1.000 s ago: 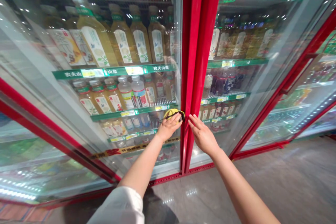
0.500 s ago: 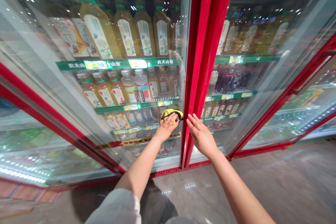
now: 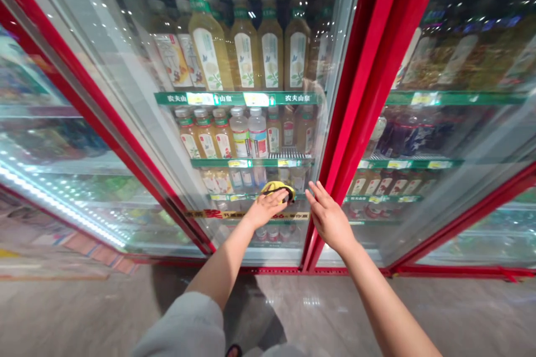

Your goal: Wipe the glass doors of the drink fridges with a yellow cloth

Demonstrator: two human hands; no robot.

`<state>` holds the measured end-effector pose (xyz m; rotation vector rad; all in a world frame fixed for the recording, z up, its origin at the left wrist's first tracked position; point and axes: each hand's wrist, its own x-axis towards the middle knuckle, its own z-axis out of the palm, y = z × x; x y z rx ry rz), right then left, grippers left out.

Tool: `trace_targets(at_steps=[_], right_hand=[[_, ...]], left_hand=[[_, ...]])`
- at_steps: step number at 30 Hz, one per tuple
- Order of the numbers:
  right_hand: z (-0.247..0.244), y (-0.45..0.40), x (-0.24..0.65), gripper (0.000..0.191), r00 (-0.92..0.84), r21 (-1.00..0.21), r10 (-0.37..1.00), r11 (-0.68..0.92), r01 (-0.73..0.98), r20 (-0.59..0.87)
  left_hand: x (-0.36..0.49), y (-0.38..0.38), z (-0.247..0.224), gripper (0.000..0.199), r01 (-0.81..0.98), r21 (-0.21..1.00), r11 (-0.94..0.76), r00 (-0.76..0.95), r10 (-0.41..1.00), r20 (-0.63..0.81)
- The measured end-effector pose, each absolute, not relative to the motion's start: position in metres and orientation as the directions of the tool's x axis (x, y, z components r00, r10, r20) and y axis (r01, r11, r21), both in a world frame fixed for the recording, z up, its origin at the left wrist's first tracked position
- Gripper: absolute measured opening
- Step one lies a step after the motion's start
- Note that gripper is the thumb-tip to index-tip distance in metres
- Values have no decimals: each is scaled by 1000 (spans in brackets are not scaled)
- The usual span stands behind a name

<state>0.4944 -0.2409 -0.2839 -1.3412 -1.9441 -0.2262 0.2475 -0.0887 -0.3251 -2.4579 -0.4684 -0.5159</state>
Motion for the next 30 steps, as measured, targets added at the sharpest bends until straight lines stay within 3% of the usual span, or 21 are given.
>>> trace_targets(at_steps=[3, 8, 15, 18, 21, 27, 30], right_hand=[[-281, -235, 487, 66, -183, -258, 721, 455, 852, 668], [-284, -229, 472, 66, -158, -279, 721, 447, 850, 675], [-282, -212, 434, 65, -245, -229, 727, 486, 844, 641], [-280, -205, 419, 64, -231, -229, 739, 464, 856, 633], [-283, -202, 406, 62, -215, -237, 744, 451, 861, 633], [-283, -200, 383, 59, -236, -203, 733, 455, 867, 638], [-279, -197, 373, 58, -229, -198, 729, 449, 871, 645]], left_hand=[[239, -76, -306, 62, 429, -485, -762, 871, 206, 447], [197, -78, -305, 81, 678, -445, -586, 717, 392, 577], [169, -80, -320, 79, 517, -507, -690, 847, 328, 418], [149, -71, -309, 76, 652, -446, -613, 742, 399, 538], [122, -74, -314, 75, 816, -301, -494, 549, 497, 672], [103, -77, -326, 87, 766, -307, -565, 614, 500, 611], [97, -66, -312, 80, 798, -266, -541, 558, 498, 663]])
